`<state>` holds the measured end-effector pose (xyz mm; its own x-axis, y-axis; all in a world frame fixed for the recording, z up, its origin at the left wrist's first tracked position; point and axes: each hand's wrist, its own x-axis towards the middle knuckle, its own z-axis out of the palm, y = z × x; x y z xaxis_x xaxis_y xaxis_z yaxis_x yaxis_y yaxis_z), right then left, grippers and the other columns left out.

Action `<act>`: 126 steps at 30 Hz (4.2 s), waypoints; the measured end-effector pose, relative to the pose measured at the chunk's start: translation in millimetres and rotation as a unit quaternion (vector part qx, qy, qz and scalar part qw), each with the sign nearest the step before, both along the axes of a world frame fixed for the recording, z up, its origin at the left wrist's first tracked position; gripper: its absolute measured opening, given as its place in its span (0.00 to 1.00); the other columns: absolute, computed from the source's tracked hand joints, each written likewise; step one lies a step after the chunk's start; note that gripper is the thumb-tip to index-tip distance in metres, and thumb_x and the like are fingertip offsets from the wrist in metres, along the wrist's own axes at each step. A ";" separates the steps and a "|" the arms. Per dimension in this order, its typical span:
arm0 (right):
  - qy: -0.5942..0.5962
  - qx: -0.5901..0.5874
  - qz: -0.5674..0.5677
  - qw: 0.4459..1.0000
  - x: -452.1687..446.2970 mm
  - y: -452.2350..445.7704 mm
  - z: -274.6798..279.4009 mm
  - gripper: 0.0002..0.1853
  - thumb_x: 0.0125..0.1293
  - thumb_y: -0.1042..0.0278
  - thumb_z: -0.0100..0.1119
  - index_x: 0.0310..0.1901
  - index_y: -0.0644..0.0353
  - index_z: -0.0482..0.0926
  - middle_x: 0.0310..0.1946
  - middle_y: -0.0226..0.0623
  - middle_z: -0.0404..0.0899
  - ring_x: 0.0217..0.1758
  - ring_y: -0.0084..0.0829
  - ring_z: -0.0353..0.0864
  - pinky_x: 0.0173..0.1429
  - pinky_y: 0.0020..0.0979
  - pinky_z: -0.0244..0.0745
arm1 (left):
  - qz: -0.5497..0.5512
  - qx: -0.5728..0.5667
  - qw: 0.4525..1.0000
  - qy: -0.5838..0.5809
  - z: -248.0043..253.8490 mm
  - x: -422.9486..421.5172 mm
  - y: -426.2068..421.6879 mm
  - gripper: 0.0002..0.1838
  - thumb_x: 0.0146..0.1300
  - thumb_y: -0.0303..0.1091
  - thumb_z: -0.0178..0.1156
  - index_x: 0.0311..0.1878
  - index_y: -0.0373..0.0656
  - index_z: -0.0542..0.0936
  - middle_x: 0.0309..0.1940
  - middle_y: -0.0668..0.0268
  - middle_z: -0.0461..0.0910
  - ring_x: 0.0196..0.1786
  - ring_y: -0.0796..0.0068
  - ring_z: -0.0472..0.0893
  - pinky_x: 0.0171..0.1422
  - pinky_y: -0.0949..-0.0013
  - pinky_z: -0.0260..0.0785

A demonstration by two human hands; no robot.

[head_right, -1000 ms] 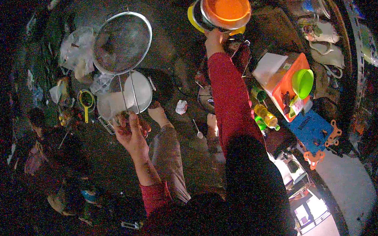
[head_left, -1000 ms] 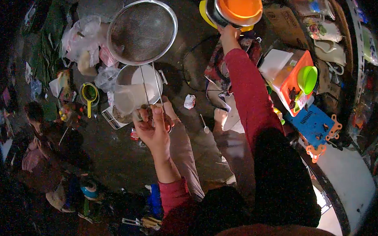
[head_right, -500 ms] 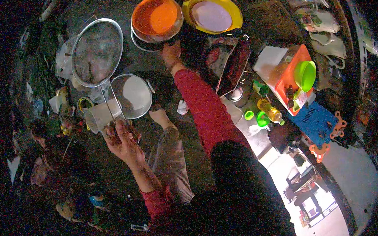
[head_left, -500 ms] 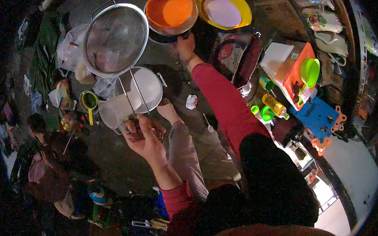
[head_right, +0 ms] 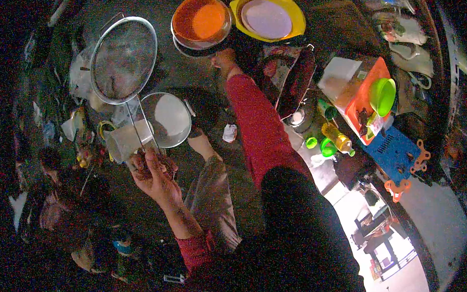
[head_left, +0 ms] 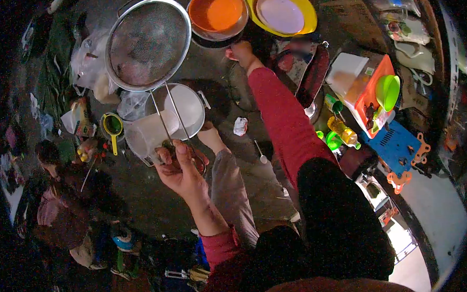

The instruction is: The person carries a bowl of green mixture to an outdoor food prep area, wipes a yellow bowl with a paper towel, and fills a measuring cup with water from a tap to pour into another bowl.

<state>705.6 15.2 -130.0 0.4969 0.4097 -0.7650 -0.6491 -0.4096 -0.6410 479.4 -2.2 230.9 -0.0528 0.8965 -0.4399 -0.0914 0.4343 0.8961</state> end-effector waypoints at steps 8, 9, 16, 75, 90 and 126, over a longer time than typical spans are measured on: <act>-0.671 -0.262 0.335 0.608 79.1 -18.7 113.9 0.10 0.58 0.68 0.49 0.38 0.61 0.76 0.39 0.43 0.73 0.43 0.42 0.73 0.44 0.42 0.71 | -0.005 0.004 1.000 0.009 0.5 16.3 -1.2 0.09 0.59 0.31 0.57 0.34 0.49 0.65 0.20 0.74 0.68 0.15 0.87 0.64 0.13 0.79 0.59; -0.653 -0.308 0.404 0.562 91.2 -20.6 111.5 0.11 0.59 0.66 0.47 0.39 0.59 0.77 0.39 0.45 0.74 0.42 0.44 0.74 0.46 0.43 0.71 | -0.004 -0.002 1.000 0.013 0.7 18.4 -1.5 0.10 0.60 0.31 0.57 0.33 0.49 0.64 0.21 0.74 0.68 0.14 0.87 0.64 0.13 0.79 0.59; -0.610 -0.200 0.480 0.598 113.2 -32.5 121.5 0.13 0.57 0.71 0.46 0.42 0.60 0.76 0.37 0.47 0.76 0.42 0.45 0.76 0.47 0.45 0.71 | -0.008 0.003 1.000 0.013 -4.6 25.6 -6.1 0.13 0.60 0.32 0.57 0.30 0.51 0.61 0.15 0.75 0.66 0.14 0.87 0.64 0.14 0.80 0.58; -0.625 -0.048 0.523 0.578 10.8 -201.5 487.5 0.13 0.47 0.78 0.53 0.38 0.65 0.73 0.29 0.45 0.67 0.33 0.45 0.67 0.34 0.43 0.63 | -0.101 -0.081 0.988 -0.088 124.9 30.0 -74.9 0.18 0.54 0.19 0.58 0.43 0.45 0.62 0.37 0.68 0.69 0.32 0.83 0.71 0.29 0.79 0.68; -0.482 0.291 0.741 0.366 -220.0 -169.4 630.2 0.29 0.48 0.68 0.51 0.58 0.50 0.67 0.32 0.31 0.70 0.35 0.33 0.69 0.38 0.34 0.64 | 0.194 0.038 0.976 0.091 269.2 -210.5 -158.2 0.25 0.44 0.15 0.64 0.38 0.48 0.60 0.32 0.73 0.61 0.33 0.83 0.65 0.37 0.82 0.62; -0.365 -0.004 0.676 0.640 -611.3 308.2 218.9 0.27 0.56 0.51 0.58 0.52 0.61 0.71 0.44 0.40 0.76 0.42 0.29 0.75 0.44 0.29 0.71 | 0.552 -0.106 0.782 0.268 187.0 -686.4 -241.4 0.25 0.54 0.24 0.53 0.56 0.36 0.61 0.50 0.52 0.70 0.47 0.61 0.73 0.52 0.62 0.68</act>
<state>94.3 323.4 88.9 -0.0816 0.8404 -0.5358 0.7740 -0.2853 -0.5653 -207.0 -243.6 417.8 -0.9715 0.0831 -0.2221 -0.1522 0.4999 0.8526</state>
